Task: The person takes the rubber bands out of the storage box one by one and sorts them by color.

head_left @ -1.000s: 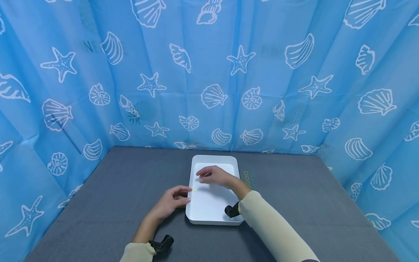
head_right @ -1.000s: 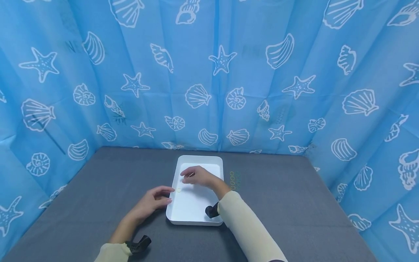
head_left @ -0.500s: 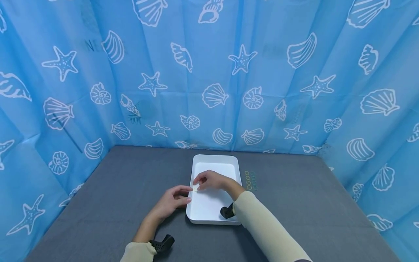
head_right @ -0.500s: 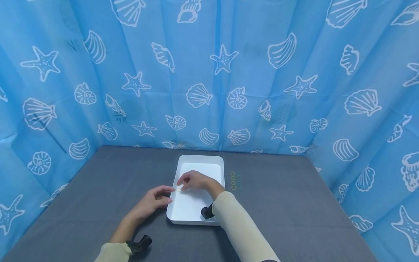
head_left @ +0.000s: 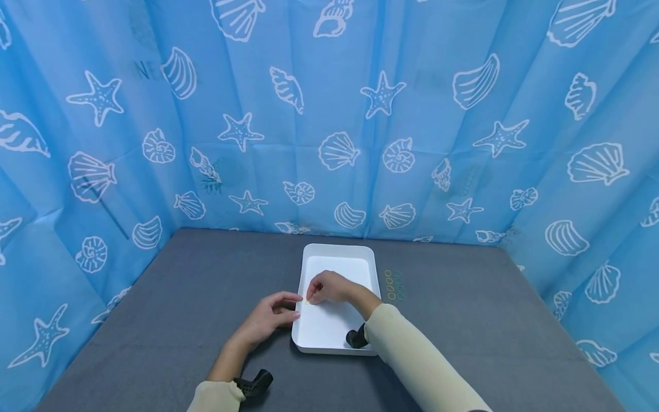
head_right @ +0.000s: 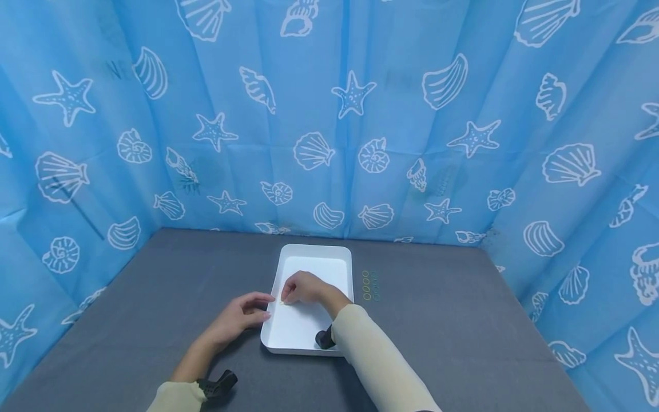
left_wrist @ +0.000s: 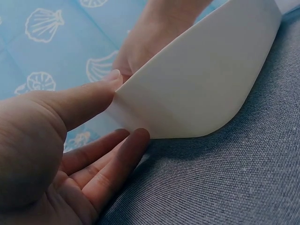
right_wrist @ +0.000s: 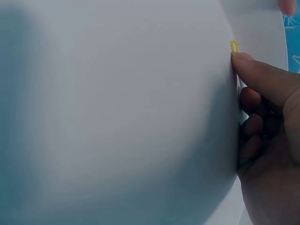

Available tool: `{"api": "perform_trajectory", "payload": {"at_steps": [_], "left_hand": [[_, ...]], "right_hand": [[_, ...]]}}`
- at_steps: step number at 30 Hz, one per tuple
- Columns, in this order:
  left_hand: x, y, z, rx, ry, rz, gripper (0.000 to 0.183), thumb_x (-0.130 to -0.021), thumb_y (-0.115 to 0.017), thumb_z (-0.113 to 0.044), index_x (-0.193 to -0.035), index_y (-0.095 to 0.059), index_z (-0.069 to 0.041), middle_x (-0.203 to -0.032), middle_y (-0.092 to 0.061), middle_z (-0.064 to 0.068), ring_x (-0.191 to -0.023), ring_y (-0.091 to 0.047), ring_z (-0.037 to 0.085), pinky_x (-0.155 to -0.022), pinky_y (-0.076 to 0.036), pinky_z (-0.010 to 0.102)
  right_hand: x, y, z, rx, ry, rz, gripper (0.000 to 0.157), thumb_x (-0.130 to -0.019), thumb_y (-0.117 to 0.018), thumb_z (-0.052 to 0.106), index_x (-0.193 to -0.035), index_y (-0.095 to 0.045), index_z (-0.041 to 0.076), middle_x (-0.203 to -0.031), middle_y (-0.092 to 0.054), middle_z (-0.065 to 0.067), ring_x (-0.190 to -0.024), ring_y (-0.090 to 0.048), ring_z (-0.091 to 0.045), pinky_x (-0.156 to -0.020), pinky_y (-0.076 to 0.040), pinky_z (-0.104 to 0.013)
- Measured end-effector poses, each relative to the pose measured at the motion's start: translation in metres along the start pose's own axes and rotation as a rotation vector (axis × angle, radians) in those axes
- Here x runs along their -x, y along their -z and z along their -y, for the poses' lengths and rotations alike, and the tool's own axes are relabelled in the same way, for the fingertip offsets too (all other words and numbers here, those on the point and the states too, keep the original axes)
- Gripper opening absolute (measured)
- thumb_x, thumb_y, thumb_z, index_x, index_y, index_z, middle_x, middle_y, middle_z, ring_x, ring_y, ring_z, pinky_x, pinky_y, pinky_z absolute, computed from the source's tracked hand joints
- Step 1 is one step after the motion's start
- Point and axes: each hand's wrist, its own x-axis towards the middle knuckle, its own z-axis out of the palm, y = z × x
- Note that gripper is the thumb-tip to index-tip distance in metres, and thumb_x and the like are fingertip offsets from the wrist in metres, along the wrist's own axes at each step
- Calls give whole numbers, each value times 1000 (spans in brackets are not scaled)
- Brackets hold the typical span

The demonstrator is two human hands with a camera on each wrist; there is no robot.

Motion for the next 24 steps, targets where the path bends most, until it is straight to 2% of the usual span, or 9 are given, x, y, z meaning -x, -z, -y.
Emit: {"api": "perform_trajectory", "payload": {"at_steps": [5,13,24], "left_hand": [[-1,0,0,0,-6,9,38,-91,-70,-19,-126,-61,-7,-123,-59,13,-98,-64,24,-85,-52,39],[0,0,1,-14,-1,-1,36,-91,-70,-19,-125,-61,-8,-122,-60,12,-97,-63,23,-85,-52,39],[0,-1,0,-30,-11,-13,36,-91,-70,-18,-125,-62,-8,-120,-61,12,-93,-62,23,-82,-53,38]], "right_hand": [[1,2,1,8,-12,5,6,-90,-70,11,-84,-70,13,-76,-61,2,-77,-54,-14,-78,-42,-31],[1,4,-5,-48,-16,-3,7,-90,-71,14,-84,-71,17,-78,-63,3,-77,-56,-13,-75,-44,-29],[10,14,-7,-129,-45,-37,7,-91,-69,9,-85,-72,12,-77,-65,0,-72,-54,-15,-66,-45,-27]]}}
